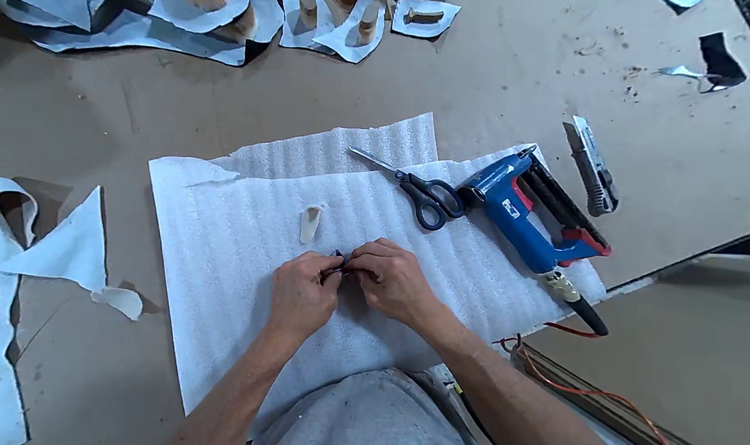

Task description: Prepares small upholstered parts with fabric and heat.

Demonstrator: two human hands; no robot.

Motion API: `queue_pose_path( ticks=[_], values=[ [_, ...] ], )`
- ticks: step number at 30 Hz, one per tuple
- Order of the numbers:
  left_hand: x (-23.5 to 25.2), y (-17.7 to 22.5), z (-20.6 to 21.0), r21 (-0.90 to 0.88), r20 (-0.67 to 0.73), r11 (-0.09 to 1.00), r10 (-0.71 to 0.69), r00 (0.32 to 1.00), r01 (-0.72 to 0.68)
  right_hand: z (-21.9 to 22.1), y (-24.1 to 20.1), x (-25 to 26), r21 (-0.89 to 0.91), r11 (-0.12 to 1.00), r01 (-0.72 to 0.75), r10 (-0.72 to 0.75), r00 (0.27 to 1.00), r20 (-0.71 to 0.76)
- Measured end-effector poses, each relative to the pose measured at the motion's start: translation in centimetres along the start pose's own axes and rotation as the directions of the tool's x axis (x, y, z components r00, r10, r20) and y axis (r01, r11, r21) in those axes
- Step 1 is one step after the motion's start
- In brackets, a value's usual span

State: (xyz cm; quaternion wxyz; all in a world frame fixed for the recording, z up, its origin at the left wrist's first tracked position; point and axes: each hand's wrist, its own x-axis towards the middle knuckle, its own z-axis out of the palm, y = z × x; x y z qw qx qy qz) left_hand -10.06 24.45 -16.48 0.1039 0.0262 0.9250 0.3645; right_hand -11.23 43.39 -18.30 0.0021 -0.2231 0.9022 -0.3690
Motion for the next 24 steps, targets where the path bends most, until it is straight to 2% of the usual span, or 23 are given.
queue_pose_path(
  ticks=[6,10,13,15,16,19,20,22,24],
  values=[
    [0.2,0.7,0.0,-0.081,0.02,0.983,-0.166,0.986,0.167,-0.7,-1.2,1.0,-0.043,0.988,-0.151,0.155,0.983,0.1],
    [0.3,1.0,0.1,-0.084,-0.015,0.979,-0.185,0.983,0.184,-1.3,-1.6,2.3,-0.083,0.968,-0.237,0.25,0.942,0.223],
    [0.2,0.8,0.5,-0.09,-0.049,0.983,-0.163,0.985,0.158,-2.1,-1.3,2.9,0.004,0.951,-0.308,0.297,0.919,0.258],
    [0.0,0.8,0.7,-0.103,-0.059,0.984,-0.153,0.986,0.147,-4.4,-1.1,2.0,0.005,0.943,-0.332,0.328,0.934,0.141],
    [0.0,0.6,0.8,-0.106,-0.066,0.985,-0.147,0.987,0.14,-6.2,-0.8,1.2,-0.071,0.927,-0.368,0.371,0.928,0.026],
    [-0.2,0.2,1.3,-0.093,-0.107,0.99,-0.114,0.988,0.104,-11.5,1.7,-1.9,-0.334,0.735,-0.591,0.525,0.806,-0.272],
    [-0.3,0.1,1.4,-0.086,-0.119,0.992,-0.102,0.988,0.092,-12.5,3.1,-3.1,-0.36,0.667,-0.653,0.568,0.758,-0.321],
    [-0.4,0.0,1.5,-0.082,-0.134,0.994,-0.088,0.987,0.077,-13.5,5.5,-4.8,-0.397,0.551,-0.734,0.663,0.674,-0.327],
    [-0.4,-0.1,1.6,-0.079,-0.146,0.994,-0.081,0.986,0.07,-13.9,7.1,-5.0,-0.43,0.514,-0.742,0.706,0.651,-0.279]
  ],
)
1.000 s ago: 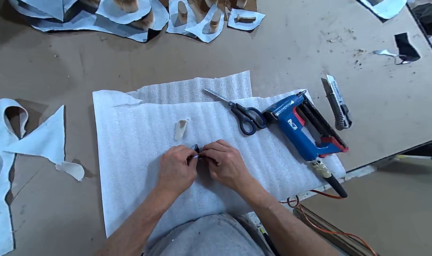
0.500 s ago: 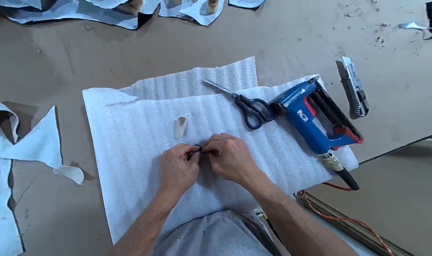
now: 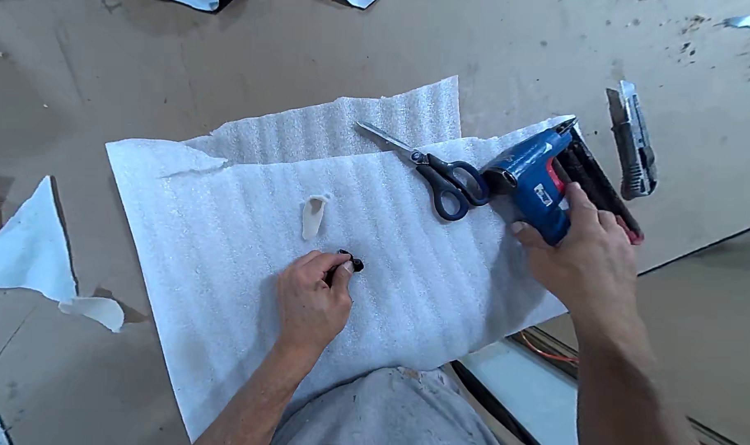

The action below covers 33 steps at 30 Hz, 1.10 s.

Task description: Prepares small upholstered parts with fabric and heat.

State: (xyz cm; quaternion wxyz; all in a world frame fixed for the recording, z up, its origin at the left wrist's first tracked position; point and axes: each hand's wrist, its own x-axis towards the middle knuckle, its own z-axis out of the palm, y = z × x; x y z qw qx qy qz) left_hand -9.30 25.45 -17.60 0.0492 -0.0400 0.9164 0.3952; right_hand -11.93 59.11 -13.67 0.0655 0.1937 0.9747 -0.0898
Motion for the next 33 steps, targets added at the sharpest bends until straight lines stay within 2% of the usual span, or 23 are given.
queue_pose_path(
  ticks=[3,6,9,12,15,20,33],
  values=[
    [0.1,-0.4,0.2,0.004,-0.022,1.0,0.025,0.999,-0.024,-0.4,0.8,2.3,0.0,0.998,0.058,-0.058,0.996,0.075],
    [-0.2,-0.6,0.0,-0.004,-0.002,0.999,0.047,0.999,-0.047,-3.1,0.4,1.9,0.016,1.0,0.002,-0.004,0.992,0.127],
    [0.0,-0.7,0.3,-0.015,-0.036,0.998,0.059,0.998,-0.059,-6.9,-1.2,-3.4,-0.027,0.995,0.1,-0.098,0.992,0.074],
    [-0.2,-0.7,0.3,-0.019,-0.033,0.998,0.056,0.998,-0.057,-9.7,-7.0,-11.4,0.26,0.952,0.164,-0.214,0.961,0.176],
    [-0.2,-0.9,0.4,-0.029,-0.043,0.998,0.053,0.998,-0.054,-8.2,-10.8,-14.7,0.383,0.911,0.151,-0.275,0.916,0.292],
    [-0.5,-1.1,0.4,-0.051,-0.039,0.996,0.068,0.997,-0.07,-5.6,-13.4,-14.4,0.3,0.935,0.187,-0.301,0.868,0.396],
    [-0.7,-1.2,0.6,-0.09,-0.042,0.993,0.076,0.996,-0.08,-4.1,-13.4,-13.5,0.313,0.92,0.235,-0.353,0.844,0.403]
  ],
)
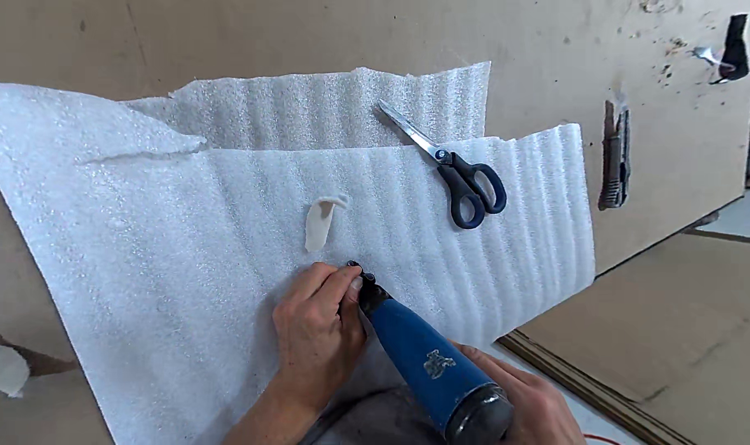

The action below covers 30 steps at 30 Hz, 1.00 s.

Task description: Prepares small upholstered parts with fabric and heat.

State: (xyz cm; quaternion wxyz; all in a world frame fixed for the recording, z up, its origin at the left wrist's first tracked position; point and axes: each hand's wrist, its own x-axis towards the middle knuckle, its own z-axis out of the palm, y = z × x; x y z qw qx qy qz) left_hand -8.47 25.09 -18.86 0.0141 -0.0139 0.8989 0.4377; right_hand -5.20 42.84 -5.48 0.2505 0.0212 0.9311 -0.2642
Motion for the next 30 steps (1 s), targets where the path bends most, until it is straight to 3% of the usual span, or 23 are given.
queue_pose_path(
  ticks=[17,22,24,26,30],
  values=[
    [0.0,-0.3,-0.2,0.011,0.031,0.999,0.033,0.999,-0.033,0.0,-1.1,0.3,-0.018,0.997,-0.075,0.075,0.996,0.037],
    [0.3,-0.3,-0.2,0.044,0.022,0.999,0.018,1.0,-0.019,-2.9,2.7,-2.8,0.1,0.986,-0.133,0.145,0.981,-0.128],
    [0.4,-0.2,-0.5,0.043,0.029,0.999,0.004,1.0,-0.005,-4.5,4.5,-2.6,-0.031,0.974,-0.222,0.209,0.947,-0.244],
    [0.1,0.0,-0.8,0.043,0.054,0.999,0.012,0.998,-0.014,-4.8,7.1,-0.8,-0.213,0.938,-0.274,0.182,0.912,-0.369],
    [-0.8,0.3,-0.6,0.152,0.037,0.982,0.108,0.993,-0.112,-3.9,11.9,3.7,-0.183,0.94,-0.287,0.2,0.901,-0.384]
  ],
)
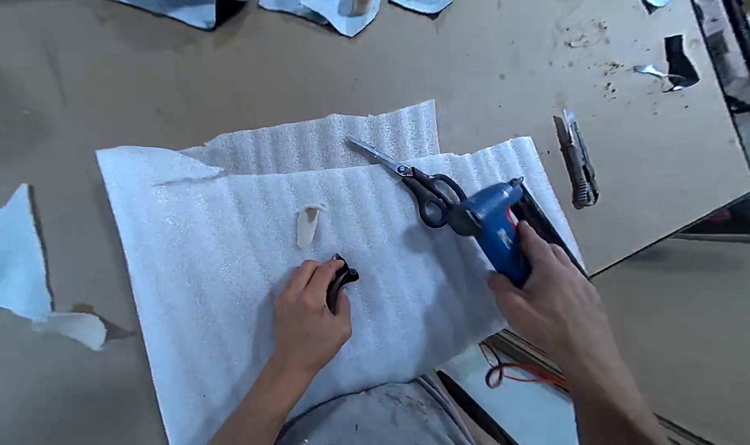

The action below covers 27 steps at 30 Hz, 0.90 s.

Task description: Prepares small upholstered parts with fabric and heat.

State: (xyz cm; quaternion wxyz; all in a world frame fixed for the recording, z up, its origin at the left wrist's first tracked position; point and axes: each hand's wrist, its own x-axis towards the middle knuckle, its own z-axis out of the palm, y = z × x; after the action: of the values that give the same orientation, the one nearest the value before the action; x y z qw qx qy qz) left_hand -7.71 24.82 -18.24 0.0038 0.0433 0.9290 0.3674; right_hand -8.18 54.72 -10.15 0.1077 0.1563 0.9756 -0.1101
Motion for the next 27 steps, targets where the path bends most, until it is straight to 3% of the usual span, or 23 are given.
queue_pose_path(
  ticks=[2,7,9,11,14,20,23,25,27],
  values=[
    [-0.2,0.1,0.2,-0.001,-0.04,1.0,-0.002,0.999,0.002,1.7,0.7,1.6,0.024,1.0,0.013,-0.013,1.0,-0.008],
    [-1.0,1.0,-0.4,-0.202,-0.025,0.973,-0.118,0.993,0.11,3.5,1.8,2.5,0.123,0.992,0.034,-0.024,0.997,-0.076],
    [-1.0,0.8,-0.1,-0.089,-0.116,0.996,-0.012,0.993,0.001,4.0,2.0,2.4,0.14,0.989,0.051,-0.036,0.993,-0.109],
    [-1.1,0.0,0.8,0.064,-0.192,0.983,0.182,0.964,-0.173,4.4,2.3,2.1,0.141,0.989,0.055,-0.035,0.989,-0.141],
    [-1.3,-0.7,1.6,0.221,-0.201,0.933,0.327,0.923,-0.283,4.6,2.4,1.2,0.137,0.99,0.022,0.002,0.986,-0.168],
    [-2.0,-0.4,2.2,0.331,-0.197,0.916,0.301,0.933,-0.225,5.4,2.4,0.4,0.216,0.976,-0.038,0.083,0.976,-0.203],
    [-2.1,-0.4,2.3,0.28,-0.192,0.934,0.281,0.94,-0.222,2.7,3.5,-1.1,0.348,0.938,0.013,0.06,0.978,-0.2],
    [-1.9,-0.6,2.2,0.226,-0.218,0.946,0.283,0.934,-0.234,-1.9,6.0,-2.8,0.486,0.86,0.157,-0.078,0.981,-0.18],
    [-2.1,-0.8,1.9,0.175,-0.257,0.961,0.256,0.932,-0.216,-6.7,9.2,-4.7,0.783,0.579,0.228,-0.194,0.971,-0.139]
  ],
)
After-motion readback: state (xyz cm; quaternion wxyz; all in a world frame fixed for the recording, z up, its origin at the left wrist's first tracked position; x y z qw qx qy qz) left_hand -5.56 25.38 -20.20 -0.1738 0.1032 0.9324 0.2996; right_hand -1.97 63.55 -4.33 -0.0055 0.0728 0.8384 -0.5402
